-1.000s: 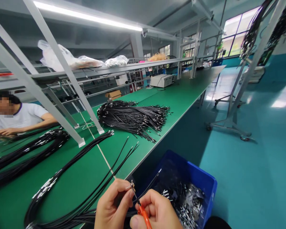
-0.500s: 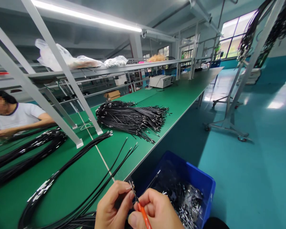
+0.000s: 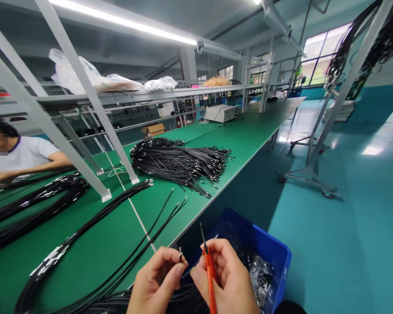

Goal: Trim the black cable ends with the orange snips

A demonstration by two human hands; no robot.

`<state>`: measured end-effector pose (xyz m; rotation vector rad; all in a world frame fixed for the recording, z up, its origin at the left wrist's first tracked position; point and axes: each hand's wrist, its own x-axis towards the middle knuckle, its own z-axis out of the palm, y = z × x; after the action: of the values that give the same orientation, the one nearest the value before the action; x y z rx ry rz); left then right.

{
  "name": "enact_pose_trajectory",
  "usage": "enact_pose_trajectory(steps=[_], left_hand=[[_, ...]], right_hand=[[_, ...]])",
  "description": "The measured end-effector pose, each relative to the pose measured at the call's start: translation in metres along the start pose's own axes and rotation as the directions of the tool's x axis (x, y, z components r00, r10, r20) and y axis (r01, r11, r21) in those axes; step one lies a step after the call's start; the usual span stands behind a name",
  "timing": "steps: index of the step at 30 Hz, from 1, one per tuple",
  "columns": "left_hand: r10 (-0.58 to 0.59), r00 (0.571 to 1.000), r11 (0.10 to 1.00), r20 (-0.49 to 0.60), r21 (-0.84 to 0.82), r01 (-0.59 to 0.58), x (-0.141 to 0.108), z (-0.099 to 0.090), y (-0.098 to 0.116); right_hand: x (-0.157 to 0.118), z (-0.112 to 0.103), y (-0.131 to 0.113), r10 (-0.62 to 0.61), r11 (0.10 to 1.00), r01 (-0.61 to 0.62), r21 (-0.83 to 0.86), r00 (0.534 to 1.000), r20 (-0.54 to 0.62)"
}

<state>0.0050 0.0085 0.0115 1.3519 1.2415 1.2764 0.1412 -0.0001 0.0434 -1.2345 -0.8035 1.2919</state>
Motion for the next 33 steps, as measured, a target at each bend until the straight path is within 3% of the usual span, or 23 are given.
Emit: enact_pose_trajectory(steps=[4,8,11,13,17,19,22,25,27,29,33], left_hand=[[-0.085,0.988,0.954,0.132,-0.275,0.119,0.003,-0.011,0.009],[-0.086,0.960,0.937,0.267,-0.306,0.169,0.008,-0.020,0.006],[-0.095,0.967,0.996,0.238,0.024,0.092,0.013,-0.009,0.002],[-0.128,0.976,0.936,0.177,0.347,0.060,0.018,0.007,0.000],[-0.210,0.961,0.805,0.181,0.590,0.064,0.037,0.027,-0.003],[-0.232,0.969,0.684,0.080,0.722,0.104,0.051,0.017,-0.004],[-0.248,0.955,0.467,-0.161,0.844,0.264,0.072,-0.018,-0.007],[-0.315,0.916,0.345,-0.247,0.869,0.353,0.082,-0.053,-0.013],[-0.358,0.901,0.339,-0.244,0.866,0.369,0.082,-0.069,-0.018],[-0.365,0.903,0.387,-0.228,0.845,0.370,0.080,-0.080,-0.020],[-0.310,0.938,0.614,-0.153,0.722,0.321,0.078,-0.086,-0.005]], right_hand=[[0.005,0.006,-0.002,-0.018,0.986,0.004,0.167,0.996,0.086],[0.009,0.007,0.005,-0.102,0.965,0.062,0.255,0.984,0.147],[0.012,0.002,0.006,-0.091,0.981,0.084,0.175,0.995,0.035],[0.015,-0.005,0.004,-0.074,0.980,0.084,0.179,0.995,-0.062],[0.023,-0.023,-0.002,0.033,0.979,-0.018,0.205,0.997,-0.072],[0.028,-0.030,-0.004,0.068,0.977,-0.050,0.207,0.994,-0.086],[0.033,-0.036,-0.002,0.092,0.968,-0.067,0.241,0.991,-0.094],[0.036,-0.036,0.000,0.130,0.961,-0.104,0.258,0.988,-0.085],[0.035,-0.034,0.002,0.130,0.960,-0.105,0.258,0.988,-0.082],[0.034,-0.032,0.003,0.108,0.961,-0.087,0.263,0.992,-0.065],[0.031,-0.027,0.007,0.037,0.977,-0.023,0.214,0.998,-0.060]])
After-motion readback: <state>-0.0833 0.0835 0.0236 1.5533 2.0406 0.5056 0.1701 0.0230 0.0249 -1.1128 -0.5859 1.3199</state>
